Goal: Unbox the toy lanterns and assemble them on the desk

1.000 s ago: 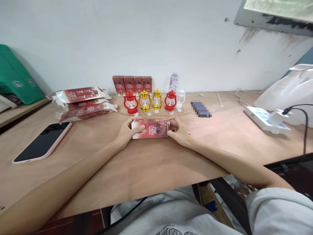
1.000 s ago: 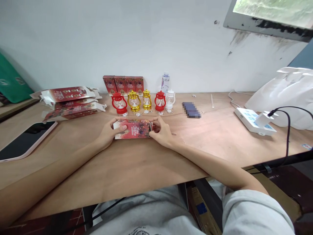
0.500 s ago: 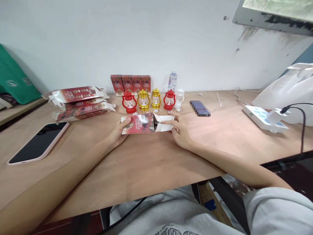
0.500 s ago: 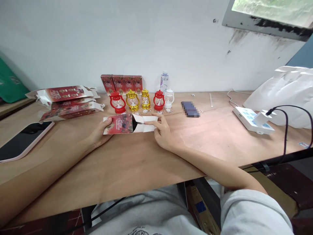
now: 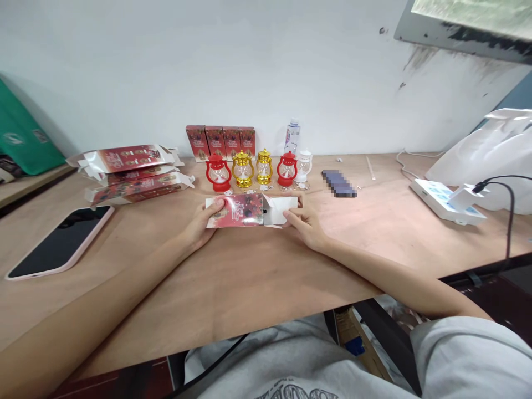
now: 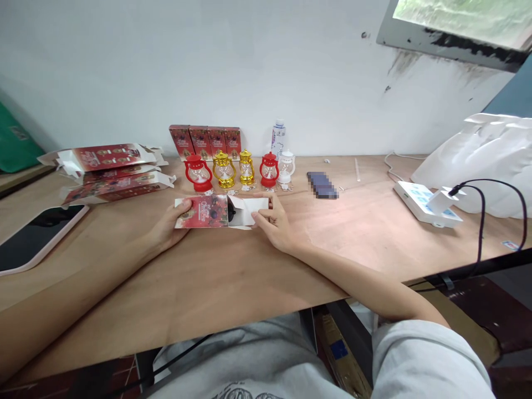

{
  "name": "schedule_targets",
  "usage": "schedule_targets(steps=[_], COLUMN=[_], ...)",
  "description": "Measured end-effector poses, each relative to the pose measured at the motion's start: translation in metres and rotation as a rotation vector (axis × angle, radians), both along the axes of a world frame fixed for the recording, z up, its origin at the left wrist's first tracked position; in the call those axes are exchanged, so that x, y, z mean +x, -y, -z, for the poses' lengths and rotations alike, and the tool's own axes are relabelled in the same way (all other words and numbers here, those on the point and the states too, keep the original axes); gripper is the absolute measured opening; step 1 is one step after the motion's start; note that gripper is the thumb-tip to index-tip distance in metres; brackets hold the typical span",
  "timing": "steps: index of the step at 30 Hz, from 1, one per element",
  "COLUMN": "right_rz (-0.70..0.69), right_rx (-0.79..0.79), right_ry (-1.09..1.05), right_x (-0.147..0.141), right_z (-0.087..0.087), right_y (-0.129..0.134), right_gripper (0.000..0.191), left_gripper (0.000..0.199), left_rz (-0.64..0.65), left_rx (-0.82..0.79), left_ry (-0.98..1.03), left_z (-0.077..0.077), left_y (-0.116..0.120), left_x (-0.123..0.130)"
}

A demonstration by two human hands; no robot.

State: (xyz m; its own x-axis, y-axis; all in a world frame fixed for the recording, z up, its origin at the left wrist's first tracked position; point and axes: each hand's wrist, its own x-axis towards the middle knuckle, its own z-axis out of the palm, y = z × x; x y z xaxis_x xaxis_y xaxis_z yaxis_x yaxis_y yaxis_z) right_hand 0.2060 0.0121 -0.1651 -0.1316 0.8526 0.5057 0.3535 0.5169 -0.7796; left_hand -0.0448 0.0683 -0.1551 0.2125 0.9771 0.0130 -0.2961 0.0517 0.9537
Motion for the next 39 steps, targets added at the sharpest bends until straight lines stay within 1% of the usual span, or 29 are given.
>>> schedule_targets(steps=[3, 5, 6, 10, 12, 14, 18, 23, 27, 34, 36, 39], right_rz=[0.06, 0.073, 0.078, 0.101, 0.109, 0.108, 0.084, 0.084, 0.088, 0.059, 0.074, 0.096], right_rx=[0.034, 0.015, -0.007, -0.098, -0.09, -0.055, -0.026, -0.036, -0.086, -0.168, -0.17, -0.155], right_ry=[-0.003, -0.016, -0.032, -0.079, -0.069, -0.039, -0.01, -0.036, -0.07, -0.095, -0.101, -0.11], right_x=[-0.005, -0.008, -0.009, -0.01, -0.009, -0.008, -0.006, -0.007, -0.007, -0.007, -0.007, -0.008], right_z=[-0.002, -0.002, -0.001, 0.001, 0.001, 0.002, 0.005, 0.009, 0.009, 0.011, 0.011, 0.01], right_y=[0.002, 0.003, 0.003, 0.003, 0.002, 0.0, -0.006, -0.01, -0.01, -0.013, -0.013, -0.012], right_gripper=[0.027, 0.019, 0.022, 0.046, 0.05, 0.044, 0.018, 0.008, 0.004, 0.008, 0.01, 0.013], left_gripper=[0.04, 0.046, 0.048, 0.05, 0.051, 0.051, 0.053, 0.05, 0.049, 0.046, 0.046, 0.049], left_rz=[0.007, 0.001, -0.005, -0.027, -0.032, -0.028, -0.008, -0.015, -0.009, -0.023, -0.026, -0.021], left_rx=[0.002, 0.008, 0.014, 0.037, 0.033, 0.029, 0.047, 0.08, 0.101, 0.186, 0.167, 0.094], left_ry=[-0.005, -0.006, -0.007, -0.033, -0.045, -0.061, -0.127, -0.165, -0.181, -0.251, -0.246, -0.194], left_z=[0.001, 0.001, 0.001, 0.0, -0.001, -0.002, -0.003, 0.0, 0.001, 0.001, 0.0, -0.001], left_y=[0.001, 0.002, 0.002, 0.004, 0.005, 0.006, 0.008, 0.007, 0.007, 0.008, 0.007, 0.007], left_x=[0.0, 0.0, 0.0, 0.001, 0.002, 0.003, 0.004, 0.004, 0.004, 0.005, 0.005, 0.005])
